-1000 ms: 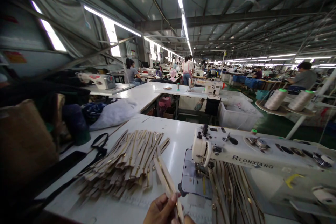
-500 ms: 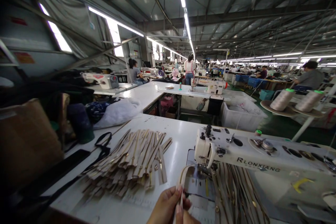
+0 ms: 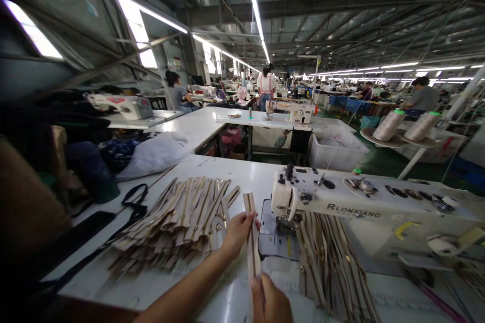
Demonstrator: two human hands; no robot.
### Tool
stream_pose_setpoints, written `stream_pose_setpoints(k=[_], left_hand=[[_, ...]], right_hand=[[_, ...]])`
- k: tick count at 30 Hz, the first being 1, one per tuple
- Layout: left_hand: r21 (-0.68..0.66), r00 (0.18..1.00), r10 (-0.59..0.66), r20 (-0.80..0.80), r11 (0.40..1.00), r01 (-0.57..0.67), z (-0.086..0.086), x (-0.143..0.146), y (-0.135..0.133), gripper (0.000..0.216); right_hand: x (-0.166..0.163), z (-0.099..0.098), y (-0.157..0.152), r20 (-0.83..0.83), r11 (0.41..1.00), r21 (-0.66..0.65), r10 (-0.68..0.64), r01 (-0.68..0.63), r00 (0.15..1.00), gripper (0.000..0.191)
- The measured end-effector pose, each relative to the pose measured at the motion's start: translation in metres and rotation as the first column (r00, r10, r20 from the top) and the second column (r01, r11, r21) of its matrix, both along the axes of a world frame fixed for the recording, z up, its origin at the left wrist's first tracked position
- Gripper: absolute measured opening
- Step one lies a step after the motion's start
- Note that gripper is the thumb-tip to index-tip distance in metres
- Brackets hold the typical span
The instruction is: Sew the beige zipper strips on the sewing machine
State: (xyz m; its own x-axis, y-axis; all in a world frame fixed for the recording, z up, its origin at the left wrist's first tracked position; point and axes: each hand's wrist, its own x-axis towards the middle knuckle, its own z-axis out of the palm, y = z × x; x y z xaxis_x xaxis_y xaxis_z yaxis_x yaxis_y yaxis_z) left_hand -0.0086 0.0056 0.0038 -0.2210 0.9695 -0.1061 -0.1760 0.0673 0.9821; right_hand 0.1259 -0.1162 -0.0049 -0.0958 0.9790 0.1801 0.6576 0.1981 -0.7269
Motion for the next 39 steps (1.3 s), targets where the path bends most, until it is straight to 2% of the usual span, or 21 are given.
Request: stream_pose_setpoints(k=[2,3,6,10,14,17,24,29,35,39], left_hand=[[0.081,0.969,-0.016,-0.246,0.996,0.037,0.003,-0.007,0.018,0.05],[0.099,0.95,-0.022,-0.31,0.994,0.055,0.005,-0.01,0.026,0.049],[0.116,0.922,-0.028,-0.386,0.99,0.079,0.007,-0.017,0.047,0.036],[0.146,0.886,0.012,-0.463,0.987,0.063,-0.005,-0.022,0.051,0.021],[0.172,0.872,0.013,-0.489,0.982,0.082,-0.026,-0.024,0.042,0.024],[0.196,0.877,-0.014,-0.48,0.973,0.123,-0.032,-0.024,0.04,0.027],[0.218,0.878,-0.028,-0.478,0.964,0.15,-0.025,-0.025,0.039,0.034],[0.21,0.853,0.023,-0.522,0.972,0.102,-0.024,-0.028,0.039,0.028],[0.2,0.847,0.032,-0.531,0.976,0.088,-0.022,-0.026,0.038,0.024],[0.183,0.848,0.039,-0.529,0.981,0.069,-0.024,-0.025,0.04,0.025]], right_hand=[[0.005,0.006,0.016,-0.039,0.999,0.024,-0.029,0.03,0.999,0.062],[0.006,0.008,0.024,-0.041,0.999,0.033,-0.031,0.032,0.999,0.06],[0.008,0.008,0.044,0.007,0.996,0.082,-0.031,0.031,0.999,0.056],[0.008,-0.012,0.057,0.116,0.988,0.152,-0.052,0.034,0.992,0.053],[0.009,-0.031,0.063,0.127,0.985,0.166,-0.064,0.042,0.99,0.048],[0.009,-0.029,0.065,0.058,0.99,0.133,-0.061,0.053,0.996,0.045],[0.008,-0.017,0.062,-0.083,0.992,0.106,-0.058,0.066,0.995,0.047],[0.007,-0.018,0.06,-0.081,0.99,0.129,-0.052,0.062,0.995,0.047],[0.01,-0.024,0.065,-0.234,0.994,0.108,0.005,0.021,0.972,0.043],[0.011,-0.021,0.065,-0.248,0.996,0.089,0.014,0.009,0.969,0.044]])
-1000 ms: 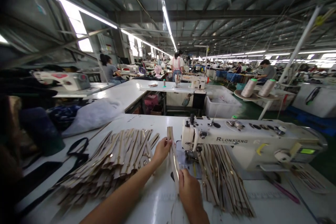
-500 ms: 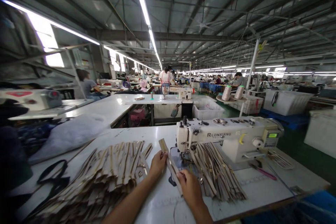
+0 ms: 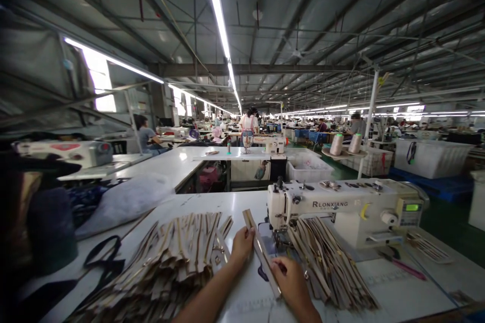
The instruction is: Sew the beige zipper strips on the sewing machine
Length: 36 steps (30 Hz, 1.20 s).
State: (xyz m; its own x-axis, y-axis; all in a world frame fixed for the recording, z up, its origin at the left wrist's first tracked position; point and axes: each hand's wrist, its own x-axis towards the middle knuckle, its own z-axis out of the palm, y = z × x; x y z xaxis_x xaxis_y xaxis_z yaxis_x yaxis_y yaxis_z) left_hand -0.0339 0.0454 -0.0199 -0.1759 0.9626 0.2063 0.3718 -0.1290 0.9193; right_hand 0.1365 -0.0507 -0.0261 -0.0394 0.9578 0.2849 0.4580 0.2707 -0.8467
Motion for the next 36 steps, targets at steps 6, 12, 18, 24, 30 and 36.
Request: stream_pose_setpoints(k=[6,12,18,24,30,36], left_hand=[[-0.039,0.999,0.035,0.002,0.999,-0.034,-0.001,-0.001,0.007,0.026],[-0.045,0.999,0.025,0.049,0.999,-0.022,0.002,0.002,0.007,0.021],[-0.048,1.0,0.015,0.015,0.999,-0.014,0.003,0.006,0.004,0.024],[-0.044,0.991,-0.014,-0.131,0.999,0.009,0.007,0.0,0.0,0.016],[0.026,0.975,-0.024,-0.221,0.999,0.03,0.016,-0.001,-0.017,0.016],[-0.01,0.859,-0.394,-0.325,0.91,0.414,0.033,0.016,-0.014,0.013]], right_hand=[[-0.001,0.005,-0.004,0.049,1.0,-0.026,0.001,0.0,0.999,0.044],[-0.002,0.005,-0.005,0.099,1.0,-0.022,0.022,-0.02,0.995,0.043],[0.0,0.006,-0.005,0.133,0.998,-0.018,0.057,-0.055,0.99,0.042],[0.001,0.002,-0.008,0.233,0.995,0.018,-0.1,0.098,0.967,0.042],[0.008,0.006,0.001,0.388,0.98,-0.001,-0.185,0.201,0.903,0.036],[0.027,0.013,0.014,0.461,0.993,-0.031,-0.087,0.113,0.883,0.029]])
